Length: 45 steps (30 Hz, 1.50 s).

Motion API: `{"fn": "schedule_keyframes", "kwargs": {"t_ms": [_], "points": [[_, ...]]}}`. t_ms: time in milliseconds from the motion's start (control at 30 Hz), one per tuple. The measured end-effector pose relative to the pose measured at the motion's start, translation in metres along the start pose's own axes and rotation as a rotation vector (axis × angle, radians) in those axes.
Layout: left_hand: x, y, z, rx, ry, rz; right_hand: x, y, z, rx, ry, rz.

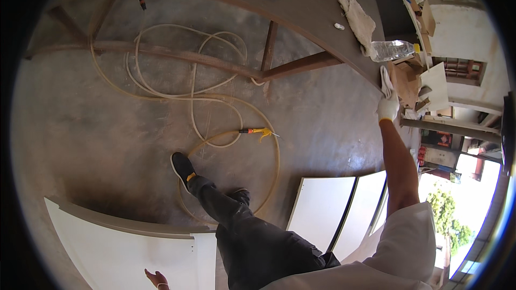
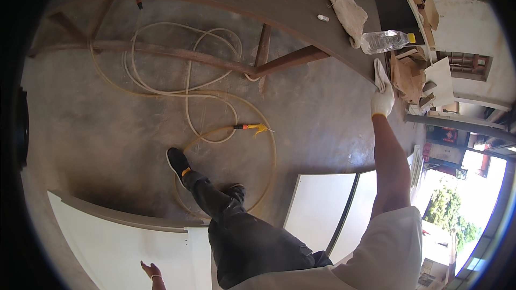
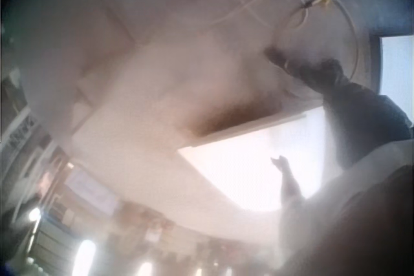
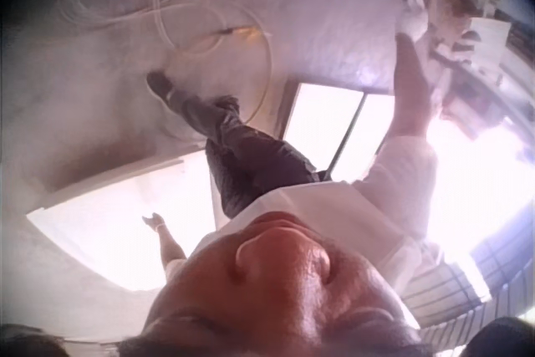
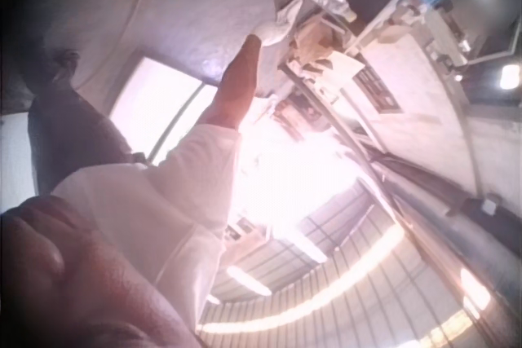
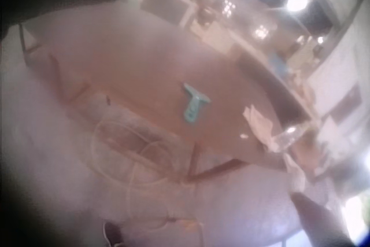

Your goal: The person picks up a large white panel, places it on the floor, and wipes its surface with a white cloth. They then pick up a yellow spray gun and spray the panel.

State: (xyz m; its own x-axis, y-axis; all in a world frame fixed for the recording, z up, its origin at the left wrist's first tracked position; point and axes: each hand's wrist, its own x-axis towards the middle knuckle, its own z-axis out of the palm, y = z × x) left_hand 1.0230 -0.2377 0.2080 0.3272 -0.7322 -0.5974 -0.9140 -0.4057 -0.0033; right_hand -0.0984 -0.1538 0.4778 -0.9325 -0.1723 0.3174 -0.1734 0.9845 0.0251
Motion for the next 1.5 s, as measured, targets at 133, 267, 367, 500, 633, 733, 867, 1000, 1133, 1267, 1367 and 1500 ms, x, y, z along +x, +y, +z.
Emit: {"fn": "schedule_keyframes", "kwargs": {"t_ms": [133,267,367,500,633,733,867,1000,1133,1267,1367,1500], "points": [[-0.034,0.031,0.017,-0.165,-0.099,-0.198,-0.124,-0.015,-0.021,1.24,-0.375,0.616],[-0.079,0.144,0.001,-0.64,-0.156,0.111,-0.271,-0.099,-0.044,1.835,-1.186,0.753],[-0.129,0.249,-0.059,-1.046,-0.169,0.428,-0.362,-0.184,-0.07,1.825,-1.618,0.598],[-0.177,0.319,-0.164,-1.832,-0.44,0.457,-0.448,-0.269,-0.125,1.595,-2.05,0.279],[-0.172,0.33,-0.201,-2.275,-0.544,0.395,-0.521,-0.313,-0.185,1.35,-2.355,-0.017],[-0.141,0.305,-0.197,-2.435,-0.463,0.213,-0.57,-0.347,-0.22,1.164,-2.365,-0.289],[-0.103,0.246,-0.182,-2.557,-0.345,-0.098,-0.636,-0.404,-0.25,0.807,-2.046,-1.106],[-0.075,0.183,-0.169,-2.979,-0.249,-0.085,-0.707,-0.467,-0.259,0.434,-1.385,-2.612],[-0.022,0.129,-0.175,-3.331,-0.146,0.263,-0.76,-0.523,-0.246,1.058,-1.626,-1.871],[0.029,0.111,-0.204,-3.383,0.159,0.153,-0.808,-0.57,-0.213,0.702,-2.445,-0.46],[0.053,0.123,-0.218,-3.442,0.197,0.219,-0.842,-0.594,-0.187,0.416,-2.777,-0.14],[0.084,0.132,-0.219,-3.356,0.016,-0.018,-0.874,-0.616,-0.153,0.288,-2.792,0.043]]}}
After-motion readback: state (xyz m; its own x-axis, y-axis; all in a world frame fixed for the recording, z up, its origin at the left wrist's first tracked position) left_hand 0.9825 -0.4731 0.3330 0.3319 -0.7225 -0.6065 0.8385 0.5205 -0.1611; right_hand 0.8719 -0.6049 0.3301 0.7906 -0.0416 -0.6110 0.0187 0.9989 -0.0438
